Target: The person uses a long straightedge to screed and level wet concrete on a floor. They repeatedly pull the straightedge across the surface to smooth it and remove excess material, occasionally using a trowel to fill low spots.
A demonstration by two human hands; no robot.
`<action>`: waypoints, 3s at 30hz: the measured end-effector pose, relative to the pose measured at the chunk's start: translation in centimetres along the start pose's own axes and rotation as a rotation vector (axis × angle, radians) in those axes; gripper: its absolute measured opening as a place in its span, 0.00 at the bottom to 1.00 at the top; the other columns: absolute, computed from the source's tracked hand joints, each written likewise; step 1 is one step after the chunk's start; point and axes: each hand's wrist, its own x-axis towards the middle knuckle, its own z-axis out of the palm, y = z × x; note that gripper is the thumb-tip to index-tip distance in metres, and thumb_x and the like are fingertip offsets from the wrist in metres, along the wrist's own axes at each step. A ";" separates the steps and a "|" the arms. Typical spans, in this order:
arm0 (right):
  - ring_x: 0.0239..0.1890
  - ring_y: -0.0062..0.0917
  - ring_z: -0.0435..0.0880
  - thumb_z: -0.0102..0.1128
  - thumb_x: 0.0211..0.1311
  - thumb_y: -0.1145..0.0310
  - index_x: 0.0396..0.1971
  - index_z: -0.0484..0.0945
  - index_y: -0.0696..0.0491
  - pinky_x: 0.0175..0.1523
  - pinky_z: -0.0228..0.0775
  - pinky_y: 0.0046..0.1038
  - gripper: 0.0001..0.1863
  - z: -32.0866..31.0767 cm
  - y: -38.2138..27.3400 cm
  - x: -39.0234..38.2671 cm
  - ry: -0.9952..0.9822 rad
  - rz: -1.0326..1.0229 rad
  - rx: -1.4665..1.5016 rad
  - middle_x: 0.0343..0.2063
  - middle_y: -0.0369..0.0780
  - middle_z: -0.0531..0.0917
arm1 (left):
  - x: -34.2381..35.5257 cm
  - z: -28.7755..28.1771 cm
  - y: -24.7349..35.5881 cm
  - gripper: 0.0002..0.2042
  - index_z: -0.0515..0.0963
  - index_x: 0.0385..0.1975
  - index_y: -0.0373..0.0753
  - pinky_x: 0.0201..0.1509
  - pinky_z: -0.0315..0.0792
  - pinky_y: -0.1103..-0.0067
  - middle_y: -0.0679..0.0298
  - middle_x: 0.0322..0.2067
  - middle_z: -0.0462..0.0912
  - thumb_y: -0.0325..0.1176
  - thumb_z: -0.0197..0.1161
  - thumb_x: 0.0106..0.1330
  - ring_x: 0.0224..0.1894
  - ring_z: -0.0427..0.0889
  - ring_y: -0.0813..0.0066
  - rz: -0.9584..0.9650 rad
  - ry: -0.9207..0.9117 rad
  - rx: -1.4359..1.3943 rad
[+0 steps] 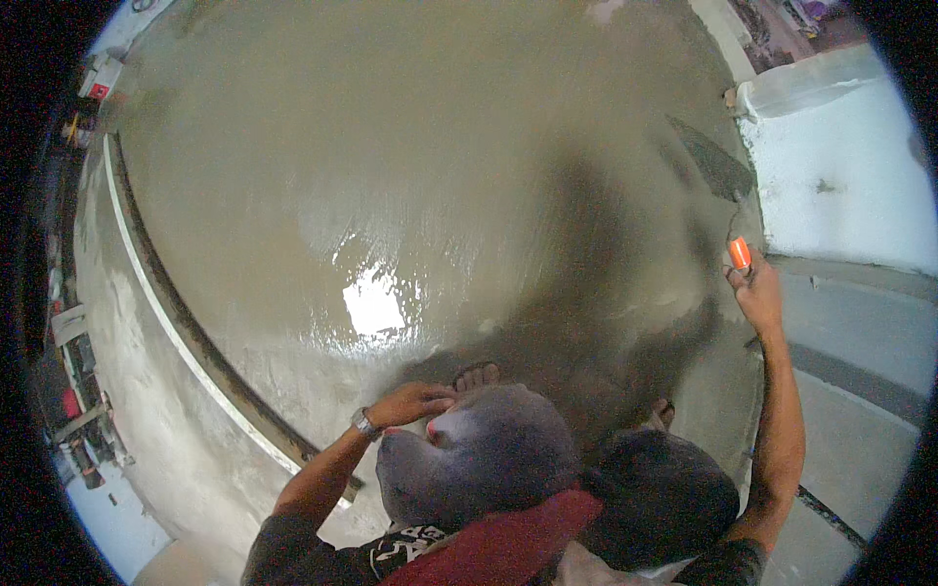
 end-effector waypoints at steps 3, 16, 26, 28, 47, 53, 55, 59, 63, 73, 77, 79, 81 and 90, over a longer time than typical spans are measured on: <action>0.30 0.32 0.78 0.64 0.53 0.66 0.47 0.74 0.60 0.40 0.67 0.32 0.22 0.0 -1.7 1.0 -0.022 0.009 -0.024 0.26 0.46 0.79 | -2.8 -1.4 0.8 0.18 0.78 0.50 0.39 0.56 0.69 0.72 0.56 0.49 0.80 0.43 0.61 0.64 0.50 0.79 0.65 -0.013 0.476 -0.290; 0.29 0.32 0.78 0.69 0.50 0.54 0.42 0.76 0.56 0.39 0.71 0.34 0.25 9.2 -3.5 -1.8 -0.070 -0.336 0.344 0.30 0.46 0.82 | -16.7 4.2 -11.6 0.20 0.72 0.49 0.27 0.45 0.74 0.75 0.54 0.43 0.77 0.21 0.64 0.54 0.39 0.77 0.65 -0.203 1.614 -0.466; 0.29 0.34 0.78 0.66 0.50 0.56 0.36 0.77 0.55 0.37 0.67 0.39 0.19 13.3 -3.7 1.0 -1.056 -0.830 -0.064 0.25 0.44 0.80 | -15.9 7.4 -9.2 0.19 0.74 0.46 0.28 0.45 0.73 0.75 0.53 0.41 0.78 0.22 0.67 0.53 0.39 0.78 0.64 -0.212 1.664 -0.059; 0.29 0.35 0.78 0.65 0.49 0.58 0.35 0.77 0.56 0.37 0.67 0.39 0.18 15.5 -4.4 1.5 -1.265 -0.980 -0.218 0.25 0.44 0.80 | -15.5 11.1 -8.3 0.17 0.75 0.42 0.30 0.47 0.72 0.71 0.52 0.39 0.80 0.27 0.69 0.54 0.40 0.79 0.62 -0.191 1.842 -0.202; 0.38 0.39 0.83 0.53 0.59 0.58 0.43 0.79 0.51 0.40 0.73 0.41 0.16 21.8 -10.2 -1.3 -1.313 -1.440 -0.943 0.34 0.44 0.84 | -20.7 9.1 -13.1 0.44 0.65 0.58 0.29 0.60 0.65 0.64 0.40 0.52 0.73 0.59 0.68 0.48 0.57 0.71 0.45 -1.046 1.855 -0.064; 0.47 0.40 0.80 0.49 0.64 0.52 0.47 0.78 0.46 0.50 0.70 0.44 0.19 24.3 -12.2 -5.2 -1.420 -1.160 -1.125 0.43 0.42 0.82 | -24.5 2.6 -18.2 0.36 0.71 0.50 0.30 0.49 0.71 0.63 0.42 0.42 0.78 0.55 0.67 0.50 0.46 0.77 0.47 -1.140 1.737 -0.006; 0.50 0.39 0.79 0.49 0.64 0.52 0.48 0.78 0.46 0.52 0.69 0.45 0.19 24.3 -13.2 -6.1 -1.427 -0.999 -1.133 0.46 0.41 0.81 | -25.3 1.6 -18.4 0.33 0.74 0.43 0.31 0.39 0.73 0.62 0.46 0.31 0.81 0.56 0.68 0.48 0.35 0.81 0.49 -1.099 1.720 0.075; 0.52 0.38 0.78 0.53 0.62 0.55 0.48 0.77 0.48 0.54 0.69 0.44 0.18 25.5 -10.6 -6.0 -1.487 -0.993 -1.247 0.48 0.42 0.80 | -26.4 0.7 -13.7 0.33 0.74 0.44 0.33 0.35 0.74 0.64 0.49 0.26 0.82 0.55 0.68 0.45 0.29 0.82 0.49 -0.945 1.738 0.079; 0.49 0.40 0.78 0.58 0.58 0.59 0.49 0.76 0.52 0.53 0.69 0.44 0.20 25.6 -14.7 -6.0 -1.301 -0.987 -0.987 0.44 0.47 0.80 | -24.2 -1.8 -8.1 0.37 0.66 0.52 0.38 0.23 0.69 0.67 0.61 0.14 0.75 0.54 0.68 0.45 0.17 0.75 0.61 -0.890 1.764 0.250; 0.65 0.49 0.60 0.69 0.42 0.38 0.63 0.49 0.69 0.67 0.55 0.41 0.62 18.9 -43.8 -18.7 -0.770 -1.039 0.119 0.62 0.61 0.58 | -16.9 -10.7 2.7 0.33 0.69 0.60 0.53 0.18 0.67 0.69 0.58 0.13 0.77 0.53 0.64 0.51 0.15 0.76 0.64 -0.672 1.693 0.560; 0.64 0.49 0.61 0.71 0.42 0.52 0.62 0.49 0.70 0.68 0.54 0.38 0.55 19.0 -42.7 -17.6 -0.608 -0.936 0.073 0.61 0.60 0.59 | -13.6 -13.5 4.1 0.35 0.70 0.59 0.54 0.17 0.67 0.70 0.61 0.13 0.78 0.59 0.65 0.49 0.13 0.75 0.64 -0.613 1.752 0.635; 0.60 0.50 0.65 0.70 0.42 0.58 0.59 0.56 0.67 0.65 0.58 0.39 0.48 19.8 -39.2 -13.7 -0.501 -0.950 0.139 0.55 0.58 0.66 | -13.5 -14.7 7.1 0.36 0.71 0.59 0.55 0.23 0.70 0.68 0.59 0.23 0.81 0.60 0.67 0.47 0.24 0.80 0.66 -0.492 1.445 0.532; 0.57 0.48 0.68 0.71 0.38 0.61 0.58 0.58 0.64 0.62 0.61 0.40 0.46 18.2 -34.6 -10.5 -0.485 -1.044 0.157 0.52 0.56 0.67 | -14.0 -15.9 8.3 0.38 0.70 0.59 0.57 0.34 0.71 0.65 0.56 0.35 0.81 0.60 0.69 0.44 0.37 0.80 0.66 -0.367 1.297 0.673; 0.54 0.48 0.68 0.75 0.30 0.69 0.57 0.60 0.56 0.57 0.63 0.41 0.47 7.2 -19.6 -8.0 -0.711 -0.873 -0.119 0.48 0.50 0.69 | -12.4 -26.0 3.8 0.29 0.71 0.56 0.55 0.68 0.57 0.57 0.67 0.52 0.74 0.34 0.69 0.49 0.58 0.71 0.65 -0.056 1.145 1.371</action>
